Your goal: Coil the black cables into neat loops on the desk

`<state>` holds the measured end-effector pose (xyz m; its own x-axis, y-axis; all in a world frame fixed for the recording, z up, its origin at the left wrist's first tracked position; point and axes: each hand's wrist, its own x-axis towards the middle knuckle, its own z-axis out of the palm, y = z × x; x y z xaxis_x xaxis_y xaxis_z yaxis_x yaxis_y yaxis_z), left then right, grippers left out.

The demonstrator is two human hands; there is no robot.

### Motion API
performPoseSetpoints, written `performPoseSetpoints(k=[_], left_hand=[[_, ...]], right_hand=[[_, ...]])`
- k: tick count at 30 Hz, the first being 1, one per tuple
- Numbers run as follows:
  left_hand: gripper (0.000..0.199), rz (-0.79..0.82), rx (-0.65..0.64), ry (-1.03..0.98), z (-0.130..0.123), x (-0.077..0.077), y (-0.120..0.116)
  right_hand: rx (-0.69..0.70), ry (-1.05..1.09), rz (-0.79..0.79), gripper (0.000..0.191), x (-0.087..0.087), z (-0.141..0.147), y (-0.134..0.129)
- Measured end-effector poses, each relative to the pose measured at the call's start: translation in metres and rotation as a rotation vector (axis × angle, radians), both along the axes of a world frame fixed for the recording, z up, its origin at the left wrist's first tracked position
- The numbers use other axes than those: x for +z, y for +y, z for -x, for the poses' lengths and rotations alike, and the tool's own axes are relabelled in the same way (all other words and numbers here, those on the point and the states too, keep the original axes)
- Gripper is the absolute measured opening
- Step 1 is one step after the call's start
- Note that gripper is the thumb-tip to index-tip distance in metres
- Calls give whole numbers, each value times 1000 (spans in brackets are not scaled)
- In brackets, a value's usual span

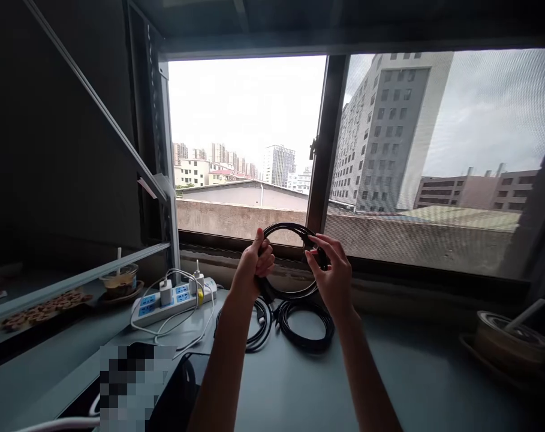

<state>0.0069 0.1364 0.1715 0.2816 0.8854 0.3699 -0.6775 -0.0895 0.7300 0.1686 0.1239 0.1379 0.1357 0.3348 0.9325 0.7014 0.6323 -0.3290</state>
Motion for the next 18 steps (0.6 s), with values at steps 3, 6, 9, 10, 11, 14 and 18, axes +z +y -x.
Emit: performPoseSetpoints(k=[3, 6, 9, 10, 11, 14, 18], left_hand=[[40, -11, -57, 9, -8, 4, -14], [37, 1, -123, 34, -15, 3, -19], [29, 21, -253, 27, -17, 1, -19], [26, 21, -295, 23, -17, 1, -17], [23, 23, -332, 21, -17, 0, -16], [15, 33, -395, 7, -13, -1, -12], [20, 35, -409, -31, -12, -4, -9]], right_hand=[[-33, 81, 4, 23, -7, 2, 3], [-77, 127, 86, 27, -15, -1, 5], [-83, 100, 194, 27, -21, -8, 7], [-77, 83, 229, 26, -23, -9, 8], [-71, 66, 260, 26, -25, -11, 10], [-71, 35, 335, 25, -28, -11, 13], [-111, 5, 402, 26, -30, -4, 12]])
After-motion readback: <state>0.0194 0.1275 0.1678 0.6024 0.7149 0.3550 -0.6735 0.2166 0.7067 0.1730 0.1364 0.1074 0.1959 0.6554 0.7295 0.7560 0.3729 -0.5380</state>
